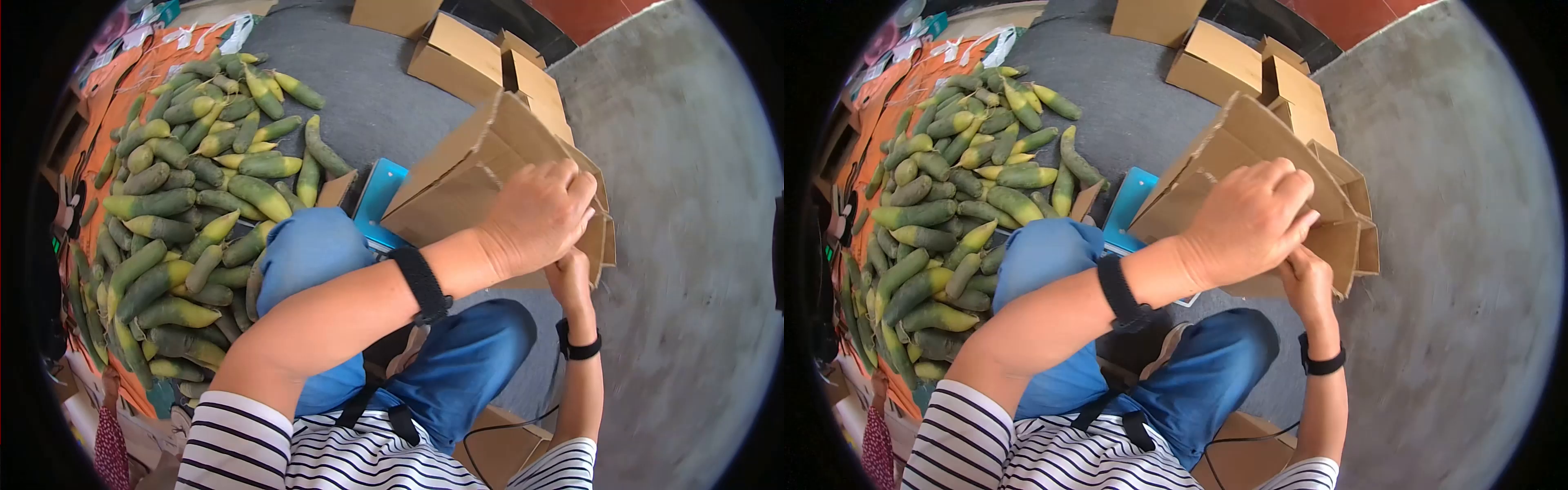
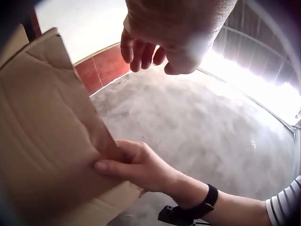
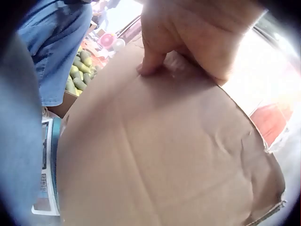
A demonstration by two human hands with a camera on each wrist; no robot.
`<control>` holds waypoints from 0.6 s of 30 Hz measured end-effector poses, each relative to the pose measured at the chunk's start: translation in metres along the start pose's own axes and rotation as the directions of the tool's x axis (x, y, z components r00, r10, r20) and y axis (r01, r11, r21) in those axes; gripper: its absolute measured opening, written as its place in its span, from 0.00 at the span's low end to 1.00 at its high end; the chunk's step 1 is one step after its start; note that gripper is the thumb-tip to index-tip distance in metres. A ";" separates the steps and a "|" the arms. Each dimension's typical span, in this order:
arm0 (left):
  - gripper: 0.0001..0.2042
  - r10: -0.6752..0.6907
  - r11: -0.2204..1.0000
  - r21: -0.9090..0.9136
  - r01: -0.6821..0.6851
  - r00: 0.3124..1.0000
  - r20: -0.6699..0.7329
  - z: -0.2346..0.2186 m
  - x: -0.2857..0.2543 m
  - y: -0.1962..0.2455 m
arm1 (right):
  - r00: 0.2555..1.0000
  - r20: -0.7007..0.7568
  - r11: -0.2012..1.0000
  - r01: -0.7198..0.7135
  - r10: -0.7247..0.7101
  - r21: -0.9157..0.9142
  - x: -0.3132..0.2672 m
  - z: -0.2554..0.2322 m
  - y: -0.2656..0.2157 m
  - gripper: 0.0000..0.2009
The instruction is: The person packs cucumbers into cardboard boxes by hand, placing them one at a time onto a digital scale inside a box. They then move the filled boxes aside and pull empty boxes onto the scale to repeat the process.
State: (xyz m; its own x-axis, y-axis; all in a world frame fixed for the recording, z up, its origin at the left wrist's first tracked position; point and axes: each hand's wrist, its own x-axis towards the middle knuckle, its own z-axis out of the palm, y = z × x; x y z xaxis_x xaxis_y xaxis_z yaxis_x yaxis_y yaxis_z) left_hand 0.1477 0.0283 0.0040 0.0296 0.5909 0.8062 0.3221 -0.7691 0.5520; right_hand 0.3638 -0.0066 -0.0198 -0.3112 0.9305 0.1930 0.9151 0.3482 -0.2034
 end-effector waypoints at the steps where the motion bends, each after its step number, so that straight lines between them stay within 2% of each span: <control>1: 0.11 -0.002 1.000 0.009 0.003 1.000 -0.011 0.001 0.000 -0.001 | 0.998 0.061 1.000 -0.015 0.015 -0.004 0.008 0.008 -0.001 0.06; 2: 0.11 -0.017 1.000 0.020 0.017 1.000 0.002 0.003 0.000 -0.001 | 0.997 0.049 0.996 -0.064 0.067 -0.063 0.016 0.020 -0.004 0.06; 3: 0.11 -0.033 0.999 0.031 0.033 0.999 0.015 0.003 0.000 0.000 | 1.000 -0.008 0.999 -0.029 0.028 -0.022 0.021 0.034 -0.007 0.09; 5: 0.11 -0.029 0.999 0.043 0.030 1.000 -0.008 0.004 0.000 0.000 | 0.955 -0.255 0.981 0.177 -0.151 0.082 0.024 0.048 -0.010 0.13; 7: 0.10 -0.035 0.999 0.016 0.035 0.999 0.031 0.004 -0.001 0.001 | 0.959 -0.226 0.980 0.190 -0.170 0.067 0.023 0.050 -0.009 0.13; 14: 0.10 -0.106 0.993 -0.054 0.102 0.992 -0.066 0.014 0.000 0.004 | 0.975 -0.100 0.979 0.196 -0.200 -0.049 0.020 0.055 -0.004 0.13; 18: 0.10 -0.109 0.994 -0.032 0.108 0.993 -0.044 0.017 0.002 0.005 | 0.977 -0.043 0.975 0.204 -0.208 -0.088 0.018 0.057 -0.002 0.14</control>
State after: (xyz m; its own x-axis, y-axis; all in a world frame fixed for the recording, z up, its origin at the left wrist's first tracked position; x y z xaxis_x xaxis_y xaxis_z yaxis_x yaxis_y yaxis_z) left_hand 0.1652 0.0297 0.0052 -0.0477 0.6599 0.7498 0.2934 -0.7083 0.6421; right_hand 0.3417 0.0160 -0.0701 -0.4837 0.8318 0.2723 0.8512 0.5194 -0.0747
